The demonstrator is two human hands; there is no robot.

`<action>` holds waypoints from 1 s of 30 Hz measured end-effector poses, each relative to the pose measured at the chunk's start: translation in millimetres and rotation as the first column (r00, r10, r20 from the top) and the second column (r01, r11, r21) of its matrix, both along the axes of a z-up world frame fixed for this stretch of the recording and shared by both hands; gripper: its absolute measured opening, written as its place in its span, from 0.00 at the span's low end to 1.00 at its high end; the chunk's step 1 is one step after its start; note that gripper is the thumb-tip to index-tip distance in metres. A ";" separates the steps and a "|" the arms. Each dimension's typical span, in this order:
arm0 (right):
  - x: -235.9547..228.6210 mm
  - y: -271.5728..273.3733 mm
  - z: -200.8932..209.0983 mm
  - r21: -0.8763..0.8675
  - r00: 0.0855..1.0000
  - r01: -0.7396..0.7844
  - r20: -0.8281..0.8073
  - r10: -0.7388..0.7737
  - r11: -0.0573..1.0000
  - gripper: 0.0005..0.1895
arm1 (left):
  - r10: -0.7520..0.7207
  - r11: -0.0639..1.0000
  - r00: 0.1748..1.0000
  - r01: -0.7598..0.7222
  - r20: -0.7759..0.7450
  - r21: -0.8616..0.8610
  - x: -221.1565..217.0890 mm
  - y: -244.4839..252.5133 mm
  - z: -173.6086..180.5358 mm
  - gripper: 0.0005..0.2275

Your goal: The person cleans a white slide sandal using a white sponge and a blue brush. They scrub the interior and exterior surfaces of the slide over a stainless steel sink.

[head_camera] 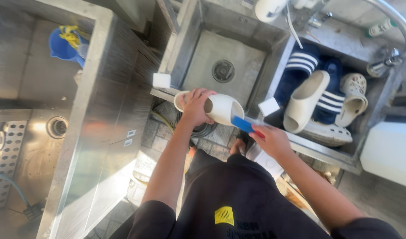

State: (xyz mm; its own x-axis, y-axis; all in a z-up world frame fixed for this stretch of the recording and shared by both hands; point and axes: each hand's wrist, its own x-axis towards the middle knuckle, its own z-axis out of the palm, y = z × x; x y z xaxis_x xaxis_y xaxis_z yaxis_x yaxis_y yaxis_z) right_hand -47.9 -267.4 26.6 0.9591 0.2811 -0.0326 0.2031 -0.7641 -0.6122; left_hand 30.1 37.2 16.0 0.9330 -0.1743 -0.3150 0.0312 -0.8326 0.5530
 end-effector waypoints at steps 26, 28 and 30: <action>-21.8 13.3 -11.0 0.052 0.989 0.146 -0.025 -0.145 0.988 0.17 | -0.009 1.000 1.000 0.009 0.011 0.029 -2.5 -2.2 -1.1 0.47; 0.1 24.0 -18.1 0.022 0.975 0.215 -0.057 -0.213 0.976 0.16 | -0.016 0.999 1.000 0.016 0.016 0.028 -2.0 -1.5 -0.9 0.47; 2.5 37.8 -23.8 0.032 0.967 0.253 -0.050 -0.251 0.967 0.15 | -0.017 0.999 1.000 0.017 -0.002 0.032 -2.7 -1.9 -0.9 0.47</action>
